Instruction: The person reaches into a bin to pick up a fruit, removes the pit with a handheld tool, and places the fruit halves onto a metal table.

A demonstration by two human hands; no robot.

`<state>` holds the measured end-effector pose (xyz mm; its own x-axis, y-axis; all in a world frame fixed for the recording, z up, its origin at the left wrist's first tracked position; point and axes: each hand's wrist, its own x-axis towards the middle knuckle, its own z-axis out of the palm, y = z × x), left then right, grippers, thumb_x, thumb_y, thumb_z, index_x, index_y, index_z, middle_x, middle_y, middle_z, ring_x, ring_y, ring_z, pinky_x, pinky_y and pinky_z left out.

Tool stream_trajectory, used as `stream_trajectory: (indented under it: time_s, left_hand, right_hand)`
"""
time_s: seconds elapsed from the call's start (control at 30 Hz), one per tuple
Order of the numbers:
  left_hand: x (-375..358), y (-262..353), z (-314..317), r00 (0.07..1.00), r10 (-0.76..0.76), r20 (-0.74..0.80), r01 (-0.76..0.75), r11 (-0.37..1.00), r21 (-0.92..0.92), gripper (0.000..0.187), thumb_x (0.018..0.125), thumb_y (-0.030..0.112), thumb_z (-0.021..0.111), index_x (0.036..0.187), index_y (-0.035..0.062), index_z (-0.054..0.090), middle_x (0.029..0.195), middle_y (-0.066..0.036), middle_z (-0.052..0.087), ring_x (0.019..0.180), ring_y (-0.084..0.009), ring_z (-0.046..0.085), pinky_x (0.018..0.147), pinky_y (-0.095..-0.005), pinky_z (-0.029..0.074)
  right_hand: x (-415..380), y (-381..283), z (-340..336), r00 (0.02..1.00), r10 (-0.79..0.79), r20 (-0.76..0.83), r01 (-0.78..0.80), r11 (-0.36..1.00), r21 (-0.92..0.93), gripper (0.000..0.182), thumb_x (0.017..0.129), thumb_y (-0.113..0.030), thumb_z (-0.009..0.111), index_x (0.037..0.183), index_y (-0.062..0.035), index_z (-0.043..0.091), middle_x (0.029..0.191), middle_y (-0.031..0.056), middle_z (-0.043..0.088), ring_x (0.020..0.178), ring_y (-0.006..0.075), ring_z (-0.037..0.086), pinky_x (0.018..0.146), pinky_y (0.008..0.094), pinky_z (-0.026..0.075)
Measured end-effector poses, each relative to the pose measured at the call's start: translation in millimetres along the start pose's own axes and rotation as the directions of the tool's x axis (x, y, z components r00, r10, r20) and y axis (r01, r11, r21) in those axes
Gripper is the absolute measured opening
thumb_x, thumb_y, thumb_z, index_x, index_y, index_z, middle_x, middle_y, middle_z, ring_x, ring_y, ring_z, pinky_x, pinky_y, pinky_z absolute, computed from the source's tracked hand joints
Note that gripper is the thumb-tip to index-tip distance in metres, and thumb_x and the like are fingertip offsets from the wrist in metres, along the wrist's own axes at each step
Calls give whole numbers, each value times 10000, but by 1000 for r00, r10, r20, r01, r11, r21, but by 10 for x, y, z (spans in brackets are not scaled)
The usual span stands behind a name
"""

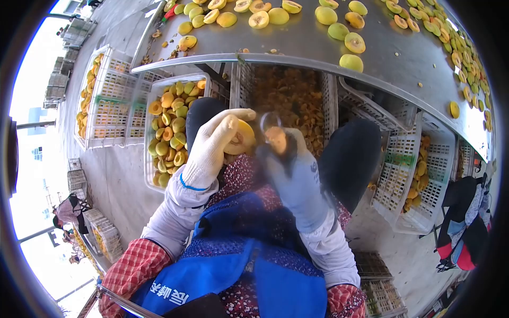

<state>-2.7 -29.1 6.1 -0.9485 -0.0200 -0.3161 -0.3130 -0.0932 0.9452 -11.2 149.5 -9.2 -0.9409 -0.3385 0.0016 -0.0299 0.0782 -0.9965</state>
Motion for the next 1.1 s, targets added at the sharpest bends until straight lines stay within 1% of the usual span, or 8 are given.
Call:
stream_trajectory:
  time_s: [0.13,0.37,0.47,0.57,0.87,1.03,1.07,1.1]
  left_hand:
    - [-69,-122,162,994,64,-92,-82,974,-211,436,1011,360,421,1195,-23,520,920,-122,646,701,-154,633,620,-242,505]
    - [-139,-208,284,976,81,-201,-150,922,-356,370,1012,325,456,1147,-8,544,902,-91,633,712,-105,593,667,-226,492]
    - [-121,-271,327,933,271,-235,-313,935,-166,364,1017,325,443,1134,-3,550,886,-78,624,670,-80,560,631,-201,459]
    - [-184,-277,342,951,154,-269,-225,940,-257,344,1018,308,440,1121,0,555,874,-67,615,645,-56,523,602,-180,425]
    - [-131,-220,466,895,242,-375,-300,948,-105,244,1005,182,437,1105,-2,563,853,-58,609,639,-46,500,592,-180,422]
    - [-85,-212,426,953,185,-240,-196,980,-25,325,1025,277,413,1094,-5,560,842,-54,597,649,-35,509,577,-165,423]
    - [-64,-192,430,969,148,-197,-161,986,-49,319,1023,272,417,1086,-6,563,835,-52,594,635,-30,502,563,-161,417]
    - [-66,-214,441,962,153,-224,-168,985,-49,317,1023,269,420,1082,-6,565,844,-55,597,650,-35,508,578,-165,423]
  right_hand:
    - [-204,65,160,993,-69,99,99,935,-340,278,884,-162,572,1102,-5,499,877,237,610,746,415,627,633,424,505]
    - [-280,200,201,985,-129,117,157,950,-271,397,941,-194,494,1222,77,426,827,217,613,705,367,630,614,414,487]
    - [-266,128,217,986,-126,108,153,945,-290,365,895,-165,532,1182,48,456,860,238,602,748,410,630,627,437,499]
    - [-280,199,247,982,-153,110,176,952,-251,398,903,-178,518,1212,61,443,880,249,604,754,417,631,636,441,502]
    - [-329,310,310,972,-229,46,234,947,-218,454,930,-206,482,1246,112,418,908,256,608,753,411,635,661,431,504]
    - [-362,526,317,968,-252,20,252,967,-42,480,955,-226,467,1277,123,399,852,230,618,715,355,639,647,403,500]
    - [-384,533,299,992,-111,58,106,991,85,471,961,-223,465,1283,116,403,858,226,617,731,336,636,659,400,499]
    - [-397,522,287,991,-125,39,123,992,38,463,962,-227,463,1275,111,418,877,236,617,742,342,636,669,404,500]
